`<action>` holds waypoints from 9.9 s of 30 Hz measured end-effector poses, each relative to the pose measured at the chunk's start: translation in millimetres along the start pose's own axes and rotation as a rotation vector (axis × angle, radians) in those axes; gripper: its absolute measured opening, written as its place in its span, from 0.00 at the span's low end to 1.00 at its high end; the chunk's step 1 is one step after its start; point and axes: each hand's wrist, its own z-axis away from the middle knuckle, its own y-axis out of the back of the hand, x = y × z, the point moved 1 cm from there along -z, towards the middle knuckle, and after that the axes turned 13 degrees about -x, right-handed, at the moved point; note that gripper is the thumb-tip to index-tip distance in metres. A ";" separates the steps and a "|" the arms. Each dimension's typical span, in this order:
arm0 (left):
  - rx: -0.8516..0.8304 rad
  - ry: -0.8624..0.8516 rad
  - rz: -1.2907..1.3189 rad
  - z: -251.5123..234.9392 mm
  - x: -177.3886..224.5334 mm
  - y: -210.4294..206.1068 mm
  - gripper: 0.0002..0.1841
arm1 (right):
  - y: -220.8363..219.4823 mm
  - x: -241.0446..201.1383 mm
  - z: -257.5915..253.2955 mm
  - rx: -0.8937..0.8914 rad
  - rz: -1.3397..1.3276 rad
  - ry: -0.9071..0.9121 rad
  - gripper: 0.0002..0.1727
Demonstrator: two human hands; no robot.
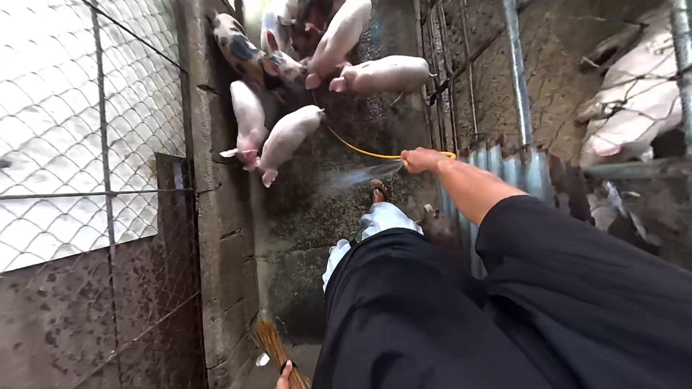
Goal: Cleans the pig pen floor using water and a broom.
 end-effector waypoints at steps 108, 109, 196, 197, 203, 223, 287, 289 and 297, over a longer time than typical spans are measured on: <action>-0.183 -0.524 -3.087 -83.5 996.1 -1013.1 0.47 | 169.6 -172.8 -379.7 -0.040 -2.372 -0.602 0.23; -0.247 -0.603 -2.946 -79.7 1013.7 -998.2 0.46 | 169.4 -172.7 -375.6 -0.041 -2.376 -0.605 0.23; -0.205 -1.045 -2.829 -54.6 911.7 -908.4 0.52 | 59.0 -343.8 -439.7 0.507 -2.900 -0.711 0.26; -0.251 -1.042 -2.618 -65.4 915.3 -909.7 0.49 | 54.1 -348.2 -442.1 0.499 -2.913 -0.725 0.26; -0.209 -0.552 -2.957 -219.0 782.7 -770.4 0.43 | 38.8 -383.0 -453.5 0.446 -3.003 -0.820 0.24; 0.024 -0.446 -3.606 -309.3 567.0 -705.8 0.51 | -51.6 -404.8 -436.0 0.886 -3.283 -0.827 0.25; 0.078 -0.029 -4.103 -310.4 398.6 -597.4 0.46 | -45.6 -438.2 -436.2 0.951 -3.492 -0.731 0.24; 0.208 -0.003 -4.242 -272.8 401.8 -595.7 0.51 | -56.5 -438.9 -425.2 0.929 -3.464 -0.734 0.24; -0.633 -0.903 -2.851 -216.4 369.6 -711.0 0.21 | -95.9 -419.4 -400.7 1.075 -3.464 -0.801 0.23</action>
